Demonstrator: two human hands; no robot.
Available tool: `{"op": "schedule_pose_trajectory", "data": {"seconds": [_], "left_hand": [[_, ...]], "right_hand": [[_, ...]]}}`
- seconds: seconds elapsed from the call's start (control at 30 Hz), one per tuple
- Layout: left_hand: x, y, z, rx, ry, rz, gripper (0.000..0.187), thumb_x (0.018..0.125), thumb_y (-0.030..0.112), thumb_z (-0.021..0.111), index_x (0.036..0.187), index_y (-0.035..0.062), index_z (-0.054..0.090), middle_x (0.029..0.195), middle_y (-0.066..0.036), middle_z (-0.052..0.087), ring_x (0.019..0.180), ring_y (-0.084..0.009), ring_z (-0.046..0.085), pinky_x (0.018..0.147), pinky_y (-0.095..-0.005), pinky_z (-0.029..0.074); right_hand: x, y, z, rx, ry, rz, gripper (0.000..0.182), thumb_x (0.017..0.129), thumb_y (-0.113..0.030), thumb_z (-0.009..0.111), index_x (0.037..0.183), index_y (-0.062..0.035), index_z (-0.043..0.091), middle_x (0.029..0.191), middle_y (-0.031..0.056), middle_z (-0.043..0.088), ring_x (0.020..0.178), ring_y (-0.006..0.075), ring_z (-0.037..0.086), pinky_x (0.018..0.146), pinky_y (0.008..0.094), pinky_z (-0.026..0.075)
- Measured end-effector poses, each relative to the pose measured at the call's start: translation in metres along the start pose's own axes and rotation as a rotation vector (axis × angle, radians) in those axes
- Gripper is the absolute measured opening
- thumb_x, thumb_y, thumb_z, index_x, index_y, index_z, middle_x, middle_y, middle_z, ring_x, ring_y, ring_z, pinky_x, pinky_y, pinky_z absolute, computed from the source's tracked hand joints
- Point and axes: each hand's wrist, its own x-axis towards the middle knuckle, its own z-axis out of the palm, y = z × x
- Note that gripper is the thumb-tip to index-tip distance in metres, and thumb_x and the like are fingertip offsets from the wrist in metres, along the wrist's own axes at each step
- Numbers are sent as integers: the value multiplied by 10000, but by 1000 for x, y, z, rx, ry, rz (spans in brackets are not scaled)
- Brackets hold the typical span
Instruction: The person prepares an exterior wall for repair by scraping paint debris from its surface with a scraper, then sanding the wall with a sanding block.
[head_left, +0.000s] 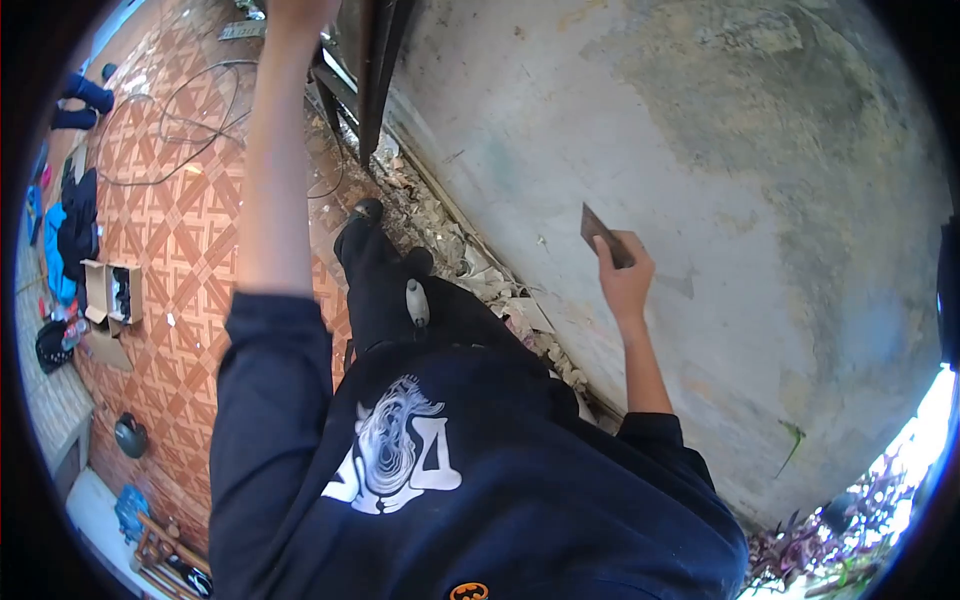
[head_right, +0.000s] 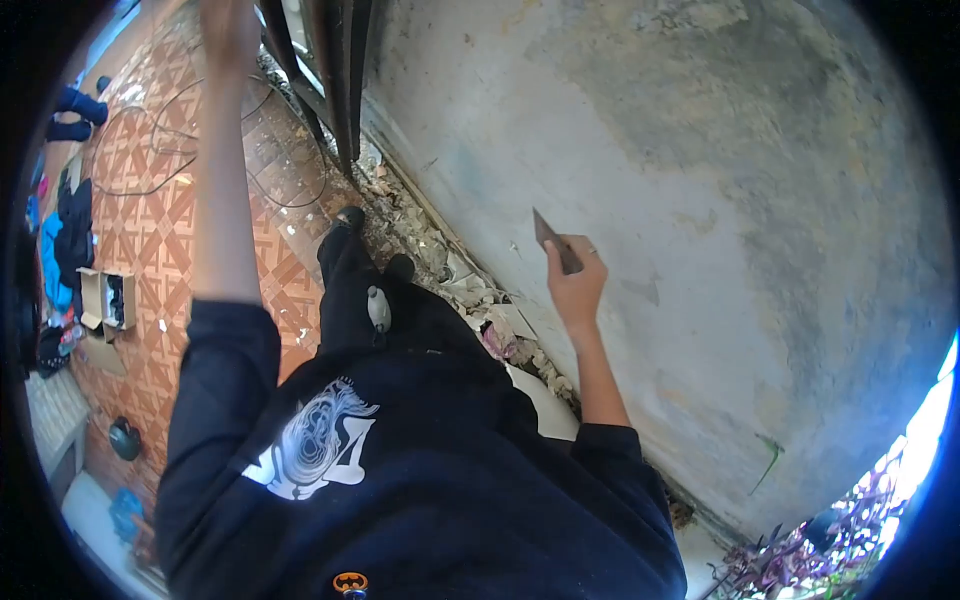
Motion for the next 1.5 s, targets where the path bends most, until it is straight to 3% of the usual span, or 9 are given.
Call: {"op": "schedule_pose_trajectory", "data": {"seconds": [0.07,0.13,0.2,0.37,0.53,0.73,1.07,1.3,1.5], "left_hand": [[-90,-3,-25,41,19,-266,363,784,266,598,1057,28,570,1028,-128,596,998,-241,541,894,-327,374],[-179,15,-58,109,-241,-625,418,861,211,488,1205,-20,431,1220,-125,462,1165,-213,414,977,-315,296],[-256,47,-89,143,-274,-871,387,828,141,566,1173,-7,474,1153,-133,532,1111,-216,485,968,-329,332],[-351,120,-140,149,-161,-1382,159,888,64,490,1011,-13,555,931,-66,593,879,-114,571,789,-242,436],[-358,109,-141,107,-184,-1480,165,891,102,490,968,-15,578,857,-68,607,831,-124,579,770,-258,438],[-367,76,-128,49,-456,-1539,152,868,115,523,958,9,583,833,-43,606,785,-102,573,716,-239,441],[-424,94,-152,3,-577,-1571,120,851,79,542,948,33,595,799,-32,612,743,-81,564,684,-221,435],[-476,74,-254,174,-278,-1736,169,904,127,466,980,33,584,821,-29,600,790,-90,556,736,-229,430],[-490,85,-278,135,-244,-1768,187,915,156,453,1005,54,582,842,-25,602,787,-88,563,721,-220,426]], "right_hand": [[-4,7,25,33,-18,-8,79,755,-55,626,796,9,603,747,125,599,685,240,582,649,288,445],[-9,15,47,66,-74,3,80,754,-47,622,808,9,601,773,127,601,702,255,587,650,298,447],[-11,16,62,87,-105,-17,80,756,-45,617,813,9,601,783,130,602,710,263,589,651,304,448],[-12,32,75,40,-142,14,81,767,-41,601,833,6,604,801,140,607,732,281,592,654,321,451],[1,50,73,-42,-35,210,133,768,-96,617,854,6,616,770,169,620,694,272,607,639,323,454],[1,62,77,-92,26,261,209,765,-156,646,853,31,617,746,157,640,685,195,617,638,301,456],[-130,93,127,-206,-346,376,187,738,-144,641,858,-2,617,744,181,616,697,312,608,640,338,458],[-212,111,122,-309,-727,471,181,727,-182,649,863,-64,634,771,158,626,727,317,607,649,352,462],[-217,107,121,-359,-724,491,196,724,-197,654,845,-45,629,772,149,630,749,322,600,676,358,456]]}}
